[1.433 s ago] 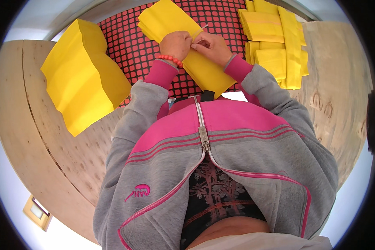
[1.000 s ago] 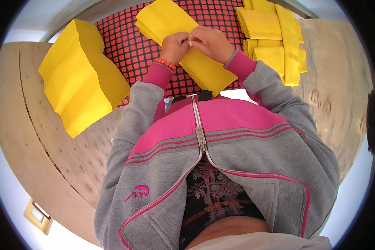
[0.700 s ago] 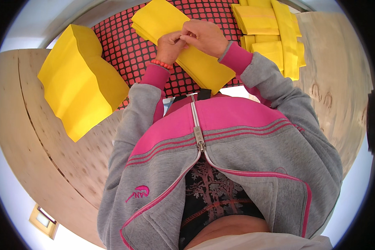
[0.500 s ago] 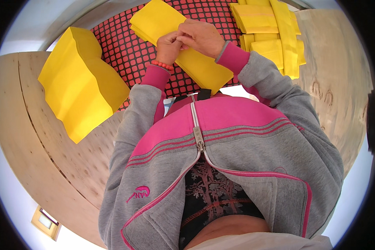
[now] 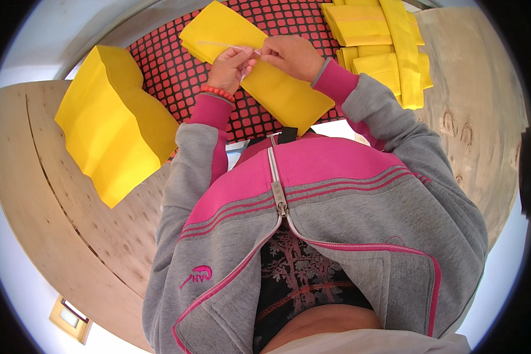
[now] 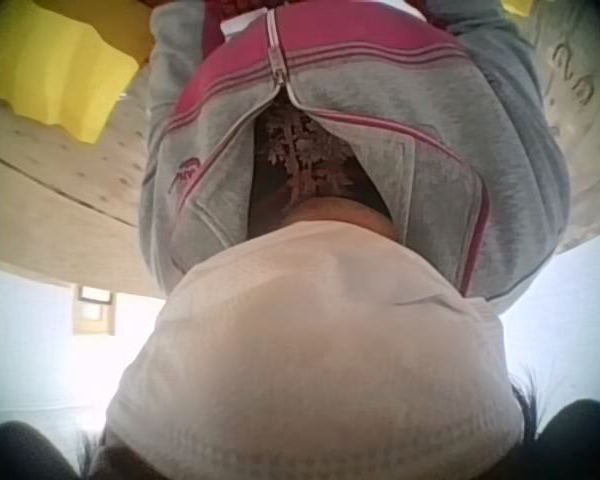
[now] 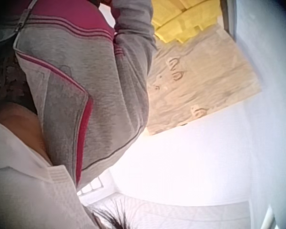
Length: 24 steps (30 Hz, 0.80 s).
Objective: The person folds yellow fabric pieces into uniform stacks and secures each bundle with a white tie. The person repeatedly picks up fabric, aligns edges, and ties the bundles on a red-and-black checkered mat.
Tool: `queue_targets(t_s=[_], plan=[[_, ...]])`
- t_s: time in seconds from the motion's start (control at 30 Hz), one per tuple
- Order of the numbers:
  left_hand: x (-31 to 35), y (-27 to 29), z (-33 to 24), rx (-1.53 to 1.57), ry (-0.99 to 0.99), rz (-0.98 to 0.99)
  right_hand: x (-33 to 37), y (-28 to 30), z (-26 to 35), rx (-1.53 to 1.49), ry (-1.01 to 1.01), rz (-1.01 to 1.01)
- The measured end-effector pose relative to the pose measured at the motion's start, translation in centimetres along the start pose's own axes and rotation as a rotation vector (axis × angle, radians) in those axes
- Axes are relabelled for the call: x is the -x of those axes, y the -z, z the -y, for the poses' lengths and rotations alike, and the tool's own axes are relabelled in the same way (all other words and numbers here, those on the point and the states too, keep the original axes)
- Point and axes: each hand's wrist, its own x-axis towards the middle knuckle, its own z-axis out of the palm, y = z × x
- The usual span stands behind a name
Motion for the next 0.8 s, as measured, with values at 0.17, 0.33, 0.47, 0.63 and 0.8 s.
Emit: queue_targets(t_s=[0.17,0.33,0.47,0.63,0.8], plan=[[0.4,-0.6,0.3,0.089,-0.049,0.01,0.4,-0.6,-0.8,-0.005,-0.026,0.044],[1.3,-1.7,0.3,-0.523,-0.411,-0.04,-0.7,0.2,-2.6,-0.133,-0.067,0.02],[2.1,-2.8,0.7,-1.103,-0.86,-0.053,-1.7,0.0,-3.1,-0.309,-0.062,-0.048],[2.3,-3.5,0.6,-1.268,-1.069,-0.078,-2.7,-0.1,-3.5,-0.41,-0.196,0.171],[2.0,-3.7,0.5,-1.235,-1.097,-0.06,-2.8,-0.3,-3.5,-0.626,-0.2,0.308]])
